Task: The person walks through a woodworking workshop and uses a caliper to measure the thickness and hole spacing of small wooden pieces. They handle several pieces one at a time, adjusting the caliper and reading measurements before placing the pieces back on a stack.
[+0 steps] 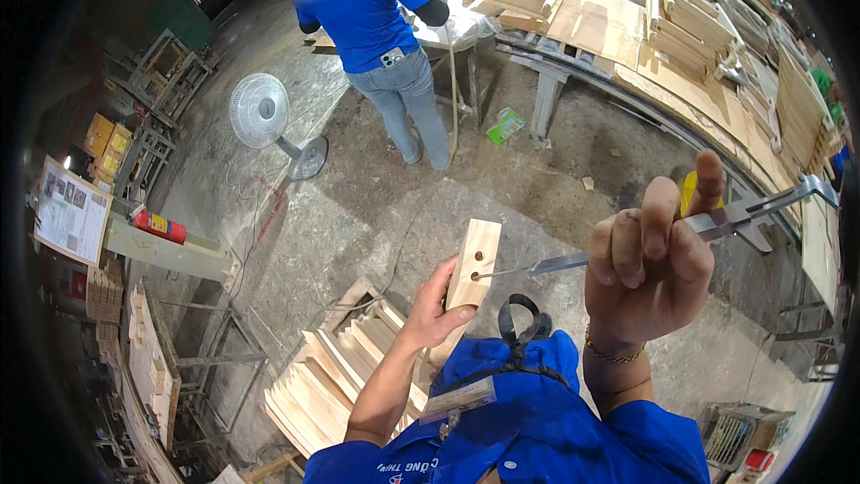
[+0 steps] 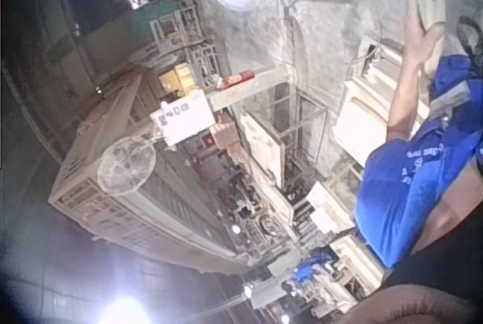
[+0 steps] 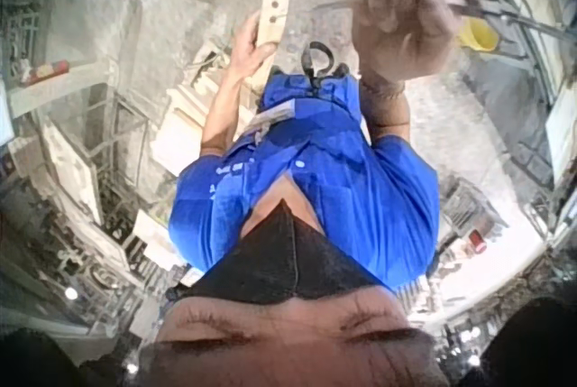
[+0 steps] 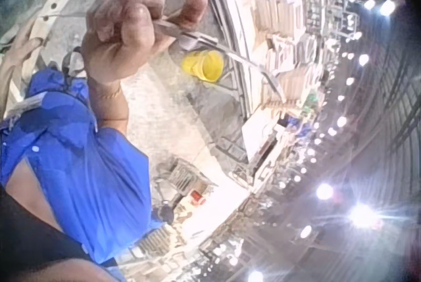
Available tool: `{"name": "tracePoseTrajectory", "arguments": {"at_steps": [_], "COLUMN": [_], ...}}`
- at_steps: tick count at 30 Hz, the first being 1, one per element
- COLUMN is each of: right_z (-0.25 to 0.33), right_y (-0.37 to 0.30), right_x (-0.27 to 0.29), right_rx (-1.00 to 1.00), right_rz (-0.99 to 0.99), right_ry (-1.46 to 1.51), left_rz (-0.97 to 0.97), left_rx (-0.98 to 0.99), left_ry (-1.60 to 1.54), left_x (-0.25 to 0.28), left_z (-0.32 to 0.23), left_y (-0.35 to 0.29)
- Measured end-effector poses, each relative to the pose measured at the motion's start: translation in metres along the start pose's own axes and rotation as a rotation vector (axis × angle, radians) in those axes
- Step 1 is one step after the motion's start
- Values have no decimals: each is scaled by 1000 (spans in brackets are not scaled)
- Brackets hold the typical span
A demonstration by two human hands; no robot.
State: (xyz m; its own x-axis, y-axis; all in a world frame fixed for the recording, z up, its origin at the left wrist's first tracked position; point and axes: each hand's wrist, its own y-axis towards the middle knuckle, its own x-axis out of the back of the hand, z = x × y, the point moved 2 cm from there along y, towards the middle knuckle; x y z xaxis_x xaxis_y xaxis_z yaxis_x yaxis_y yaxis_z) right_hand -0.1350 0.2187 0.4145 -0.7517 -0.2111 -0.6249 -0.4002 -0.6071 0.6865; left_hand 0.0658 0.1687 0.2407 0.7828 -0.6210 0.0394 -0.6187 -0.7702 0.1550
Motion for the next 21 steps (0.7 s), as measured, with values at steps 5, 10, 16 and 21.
{"name": "tracePoseTrajectory", "arguments": {"at_steps": [5, 10, 16, 21], "right_z": [5, 4, -1, -7], "right_y": [-12, -16, -11, -10], "right_x": [-8, -14, -12, -11], "right_rx": [-89, -64, 50, 59], "right_rz": [-232, -232, -77, 23], "right_ry": [-142, -162, -326, -593], "left_rz": [19, -15, -4, -44], "left_rx": [-21, -17, -2, -32], "left_ry": [-86, -42, 55, 195], "left_x": [1, 1, 0, -3], "left_z": [3, 1, -6, -11], "left_y": [-2, -2, 1, 5]}}
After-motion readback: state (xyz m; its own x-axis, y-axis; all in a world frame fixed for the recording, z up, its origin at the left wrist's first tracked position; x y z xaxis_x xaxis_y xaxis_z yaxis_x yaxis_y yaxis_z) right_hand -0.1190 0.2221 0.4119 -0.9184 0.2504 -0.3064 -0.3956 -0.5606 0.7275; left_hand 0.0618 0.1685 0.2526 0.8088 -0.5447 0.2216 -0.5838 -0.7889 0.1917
